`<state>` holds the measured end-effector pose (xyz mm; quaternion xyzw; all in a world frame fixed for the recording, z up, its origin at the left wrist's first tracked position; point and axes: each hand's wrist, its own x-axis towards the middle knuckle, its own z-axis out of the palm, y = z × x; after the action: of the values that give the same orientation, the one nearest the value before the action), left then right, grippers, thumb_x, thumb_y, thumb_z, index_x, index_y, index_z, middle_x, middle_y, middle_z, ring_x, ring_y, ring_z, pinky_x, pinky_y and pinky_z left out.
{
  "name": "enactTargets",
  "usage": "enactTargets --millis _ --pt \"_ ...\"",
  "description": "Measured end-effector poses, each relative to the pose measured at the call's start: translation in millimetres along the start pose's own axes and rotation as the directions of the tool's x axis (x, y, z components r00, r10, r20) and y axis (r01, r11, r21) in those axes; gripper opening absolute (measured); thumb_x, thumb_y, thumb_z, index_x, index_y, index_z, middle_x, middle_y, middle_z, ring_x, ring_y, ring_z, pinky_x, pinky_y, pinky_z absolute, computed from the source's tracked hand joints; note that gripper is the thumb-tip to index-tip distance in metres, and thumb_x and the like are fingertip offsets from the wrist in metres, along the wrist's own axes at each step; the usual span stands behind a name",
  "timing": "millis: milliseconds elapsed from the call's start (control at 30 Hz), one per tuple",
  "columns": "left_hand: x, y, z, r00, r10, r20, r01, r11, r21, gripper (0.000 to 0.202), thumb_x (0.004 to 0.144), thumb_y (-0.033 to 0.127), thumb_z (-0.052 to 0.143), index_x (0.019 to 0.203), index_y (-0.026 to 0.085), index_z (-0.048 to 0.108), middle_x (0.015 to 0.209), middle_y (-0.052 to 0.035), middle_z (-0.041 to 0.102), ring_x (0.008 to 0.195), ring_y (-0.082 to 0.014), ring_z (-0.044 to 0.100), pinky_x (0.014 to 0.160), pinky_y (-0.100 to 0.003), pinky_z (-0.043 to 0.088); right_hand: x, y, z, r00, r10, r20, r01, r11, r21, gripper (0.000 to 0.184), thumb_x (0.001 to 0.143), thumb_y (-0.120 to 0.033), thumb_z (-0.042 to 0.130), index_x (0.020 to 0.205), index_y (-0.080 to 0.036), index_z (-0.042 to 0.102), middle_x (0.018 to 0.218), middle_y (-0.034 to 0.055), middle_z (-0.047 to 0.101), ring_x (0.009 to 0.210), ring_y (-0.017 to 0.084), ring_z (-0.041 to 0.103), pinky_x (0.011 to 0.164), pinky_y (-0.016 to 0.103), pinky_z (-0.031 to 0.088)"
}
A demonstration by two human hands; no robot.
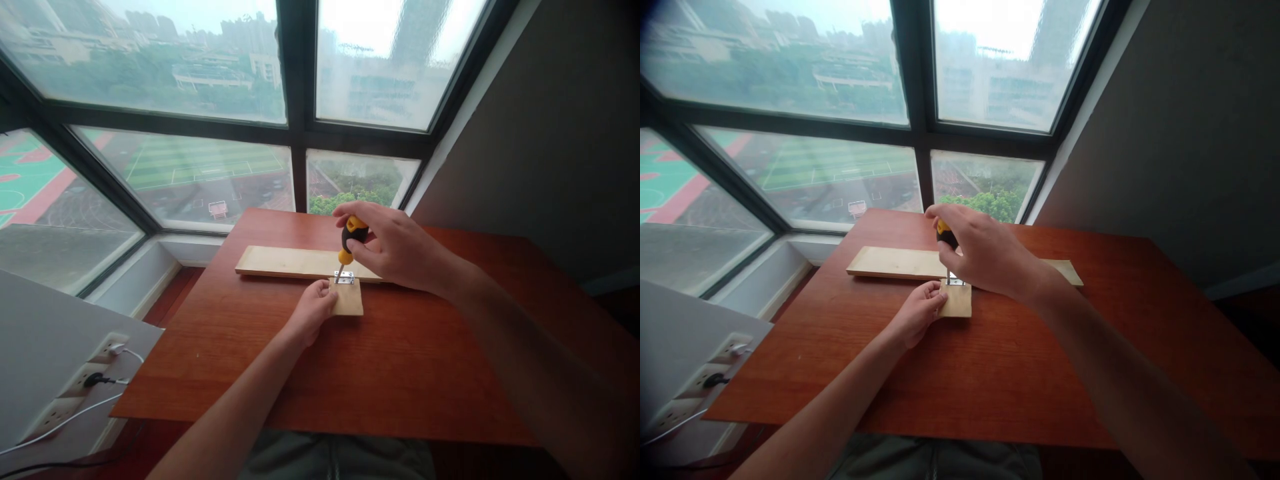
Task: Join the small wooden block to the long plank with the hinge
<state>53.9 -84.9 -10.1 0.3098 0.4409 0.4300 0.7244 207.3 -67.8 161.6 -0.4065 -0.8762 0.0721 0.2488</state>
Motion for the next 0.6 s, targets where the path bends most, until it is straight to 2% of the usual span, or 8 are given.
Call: enactTargets --millis 100,200,267,333,400,433,500,600 --pt "0.0 -0.4 0.1 1.000 0.008 -0.003 -0.008 1.000 0.014 0.029 0.069 0.021 0.076 0.089 0.015 0.056 0.076 -0.0030 0.069 0.064 -0.0123 0.063 0.059 -0.021 0.046 1.1 1.0 3.1 0.996 0.072 -0.046 -0.079 0.981 -0.175 0.035 0.091 -0.032 0.053 0.123 -0.020 0.056 0.108 0.0072 0.068 0.084 0.021 0.063 0.070 0.032 0.045" --pt "-0.7 -0.5 0.5 1.000 0.018 -0.002 -0.018 1.000 0.011 0.029 0.069 0.022 0.076 0.089 0.015 0.056 0.078 -0.0031 0.069 0.067 -0.0125 0.064 0.062 -0.022 0.047 1.2 2.2 4.3 0.986 0.141 -0.091 -0.162 0.943 -0.292 0.038 0.091 -0.046 0.053 0.120 -0.021 0.058 0.104 0.0074 0.068 0.079 0.022 0.062 0.065 0.032 0.042" --pt "-1.1 -0.7 0.5 1.000 0.018 0.004 -0.018 1.000 0.000 0.030 0.069 0.022 0.077 0.088 0.015 0.056 0.079 -0.0034 0.069 0.067 -0.0128 0.064 0.064 -0.022 0.047 0.5 3.0 3.0 0.986 0.145 -0.086 -0.162 0.958 -0.237 0.039 0.090 -0.041 0.053 0.122 -0.020 0.055 0.111 0.0091 0.067 0.084 0.023 0.062 0.069 0.033 0.044" --pt "-1.3 -0.7 0.4 1.000 0.015 0.009 -0.014 1.000 -0.009 0.031 0.068 0.023 0.078 0.088 0.015 0.056 0.080 -0.0036 0.069 0.067 -0.0128 0.064 0.064 -0.023 0.047 -0.4 3.4 0.8 0.995 0.097 -0.033 -0.100 0.989 -0.106 0.039 0.089 -0.030 0.053 0.126 -0.018 0.052 0.119 0.0102 0.065 0.093 0.022 0.062 0.076 0.033 0.046" --pt "-1.2 -0.7 0.2 1.000 0.010 0.007 -0.010 1.000 -0.011 0.031 0.068 0.023 0.078 0.088 0.015 0.056 0.079 -0.0034 0.069 0.066 -0.0125 0.063 0.064 -0.023 0.047 -0.8 3.2 -1.1 0.998 0.050 0.026 -0.050 0.999 -0.011 0.042 0.087 -0.022 0.052 0.129 -0.018 0.050 0.117 0.0093 0.066 0.097 0.021 0.062 0.078 0.031 0.046" --pt "-1.2 -0.6 0.0 1.000 0.010 0.006 -0.010 1.000 -0.010 0.031 0.067 0.023 0.079 0.088 0.015 0.056 0.078 -0.0032 0.069 0.066 -0.0124 0.063 0.063 -0.022 0.047 -0.8 2.9 -1.4 0.998 0.051 0.037 -0.050 0.999 -0.016 0.043 0.087 -0.022 0.052 0.130 -0.019 0.050 0.114 0.0084 0.067 0.094 0.020 0.062 0.077 0.031 0.046" --pt "-1.2 -0.5 -0.2 1.000 0.011 0.004 -0.011 1.000 -0.007 0.031 0.067 0.023 0.079 0.088 0.015 0.056 0.078 -0.0030 0.069 0.066 -0.0122 0.063 0.063 -0.022 0.047 -0.3 2.0 -0.7 0.995 0.100 0.010 -0.098 0.986 -0.135 0.042 0.090 -0.029 0.053 0.130 -0.020 0.051 0.105 0.0071 0.069 0.085 0.021 0.063 0.070 0.031 0.045" --pt "-1.5 -0.3 -0.5 1.000 0.014 0.007 -0.013 1.000 -0.012 0.031 0.068 0.023 0.078 0.088 0.015 0.056 0.079 -0.0035 0.069 0.067 -0.0122 0.063 0.063 -0.022 0.047 0.6 0.9 1.7 0.982 0.171 -0.075 -0.186 0.919 -0.348 0.042 0.091 -0.044 0.053 0.126 -0.021 0.055 0.095 0.0070 0.070 0.076 0.024 0.063 0.062 0.032 0.041"
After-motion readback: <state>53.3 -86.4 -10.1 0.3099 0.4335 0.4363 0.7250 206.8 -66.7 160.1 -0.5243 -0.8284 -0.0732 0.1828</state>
